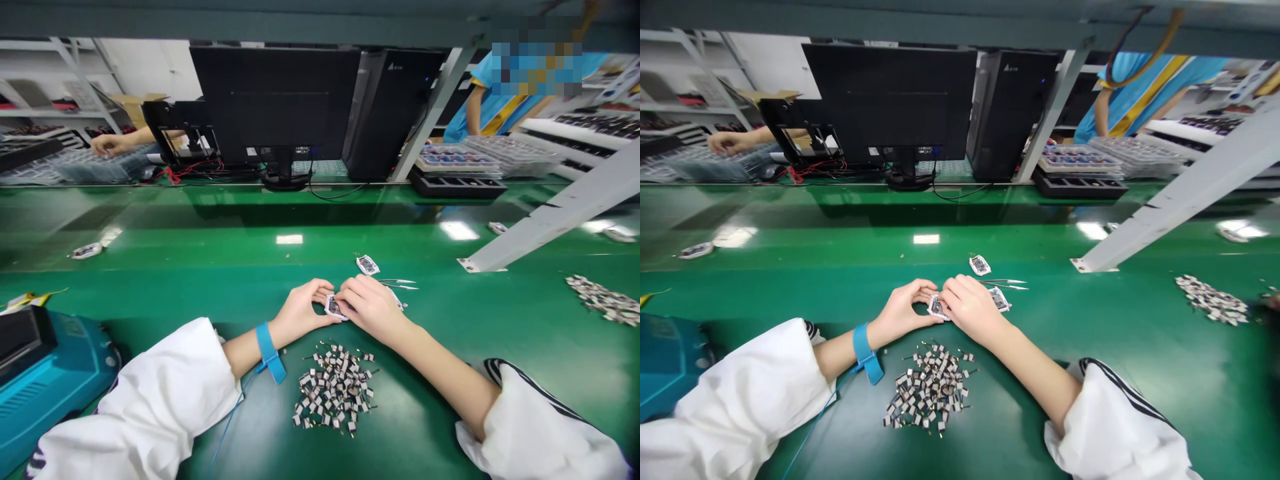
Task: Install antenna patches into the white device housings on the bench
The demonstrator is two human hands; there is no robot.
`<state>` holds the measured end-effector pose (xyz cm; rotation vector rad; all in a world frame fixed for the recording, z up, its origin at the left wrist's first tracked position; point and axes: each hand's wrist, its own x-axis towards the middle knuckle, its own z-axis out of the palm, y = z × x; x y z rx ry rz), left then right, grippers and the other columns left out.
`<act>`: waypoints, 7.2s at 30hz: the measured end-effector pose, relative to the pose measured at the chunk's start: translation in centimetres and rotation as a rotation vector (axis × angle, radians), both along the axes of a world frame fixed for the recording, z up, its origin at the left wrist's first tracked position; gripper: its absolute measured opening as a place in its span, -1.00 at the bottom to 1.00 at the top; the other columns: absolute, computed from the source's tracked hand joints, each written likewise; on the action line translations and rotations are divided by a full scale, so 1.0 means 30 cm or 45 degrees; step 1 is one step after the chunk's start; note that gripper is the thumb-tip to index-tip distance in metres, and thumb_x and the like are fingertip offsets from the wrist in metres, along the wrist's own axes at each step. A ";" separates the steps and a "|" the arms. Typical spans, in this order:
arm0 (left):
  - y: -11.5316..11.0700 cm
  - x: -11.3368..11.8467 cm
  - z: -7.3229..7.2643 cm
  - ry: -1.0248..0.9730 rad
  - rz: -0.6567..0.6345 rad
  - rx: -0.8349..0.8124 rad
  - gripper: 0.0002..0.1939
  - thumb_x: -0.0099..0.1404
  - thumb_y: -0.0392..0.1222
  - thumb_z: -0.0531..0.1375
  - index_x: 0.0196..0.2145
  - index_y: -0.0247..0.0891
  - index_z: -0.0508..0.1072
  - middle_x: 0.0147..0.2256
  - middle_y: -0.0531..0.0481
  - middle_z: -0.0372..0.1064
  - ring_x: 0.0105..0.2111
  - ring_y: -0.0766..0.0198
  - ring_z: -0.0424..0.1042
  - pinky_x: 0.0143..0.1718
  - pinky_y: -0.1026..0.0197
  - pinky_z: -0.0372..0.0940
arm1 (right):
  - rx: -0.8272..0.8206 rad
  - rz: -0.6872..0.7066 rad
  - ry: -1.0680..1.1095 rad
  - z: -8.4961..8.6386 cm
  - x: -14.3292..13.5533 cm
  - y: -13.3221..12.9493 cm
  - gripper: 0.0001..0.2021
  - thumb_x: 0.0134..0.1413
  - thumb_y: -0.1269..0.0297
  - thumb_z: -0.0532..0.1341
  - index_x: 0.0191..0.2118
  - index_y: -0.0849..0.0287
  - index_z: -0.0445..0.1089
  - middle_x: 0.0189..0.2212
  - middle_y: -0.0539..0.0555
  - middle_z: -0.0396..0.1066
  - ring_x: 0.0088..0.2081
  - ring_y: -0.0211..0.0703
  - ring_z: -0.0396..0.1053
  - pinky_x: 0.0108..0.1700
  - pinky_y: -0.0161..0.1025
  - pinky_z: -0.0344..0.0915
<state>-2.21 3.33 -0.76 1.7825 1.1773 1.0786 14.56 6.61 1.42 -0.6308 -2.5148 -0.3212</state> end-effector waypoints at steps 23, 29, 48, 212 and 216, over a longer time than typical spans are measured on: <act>0.121 -0.077 0.031 0.026 0.334 0.126 -0.51 -0.07 -0.13 0.30 -0.22 -0.29 0.19 -0.28 -0.06 0.36 -0.29 0.30 0.41 -0.22 0.25 0.35 | -0.308 -0.467 -0.247 0.108 0.084 0.162 -0.77 0.09 0.38 0.01 -0.17 0.26 0.32 -0.28 0.14 0.36 -0.23 -0.16 0.27 -0.23 -0.25 0.16; 0.327 -0.259 0.029 0.280 0.677 0.168 -0.55 -0.09 -0.23 0.30 -0.24 -0.36 0.24 -0.30 -0.16 0.33 -0.22 0.08 0.35 -0.16 -0.01 0.26 | -0.581 -0.867 -0.292 0.045 0.143 0.270 -0.54 -0.05 -0.06 0.06 -0.54 0.31 0.37 -0.62 0.15 0.32 -0.55 -0.17 0.27 -0.53 -0.30 0.09; -0.068 0.032 0.123 1.177 -0.600 0.323 -0.79 0.23 -0.22 0.03 -0.42 -0.23 0.46 -0.46 0.04 0.29 -0.41 0.34 0.26 -0.38 0.34 0.15 | -0.693 -0.312 -0.233 -0.006 0.031 -0.013 -0.64 -0.08 0.08 0.17 -0.27 0.30 0.40 -0.35 0.18 0.35 -0.20 -0.02 0.26 -0.10 -0.14 0.18; -0.033 0.058 0.069 1.091 -0.157 0.675 -0.86 0.21 -0.31 0.08 -0.33 -0.23 0.45 -0.35 0.04 0.36 -0.38 0.37 0.32 -0.37 0.32 0.24 | -0.817 -0.030 0.188 -0.077 0.115 -0.029 -0.69 -0.04 0.16 0.15 -0.16 0.15 0.17 -0.29 -0.03 0.28 -0.23 -0.26 0.26 -0.21 -0.30 0.23; -0.029 0.055 0.068 1.065 -0.165 0.682 -0.86 0.20 -0.31 0.09 -0.34 -0.23 0.45 -0.36 0.03 0.36 -0.38 0.37 0.31 -0.38 0.32 0.24 | -0.866 -0.036 0.263 -0.075 0.141 -0.025 -0.77 0.14 0.25 -0.08 -0.14 0.25 0.13 -0.18 0.09 0.19 -0.14 -0.27 0.20 -0.08 -0.25 0.20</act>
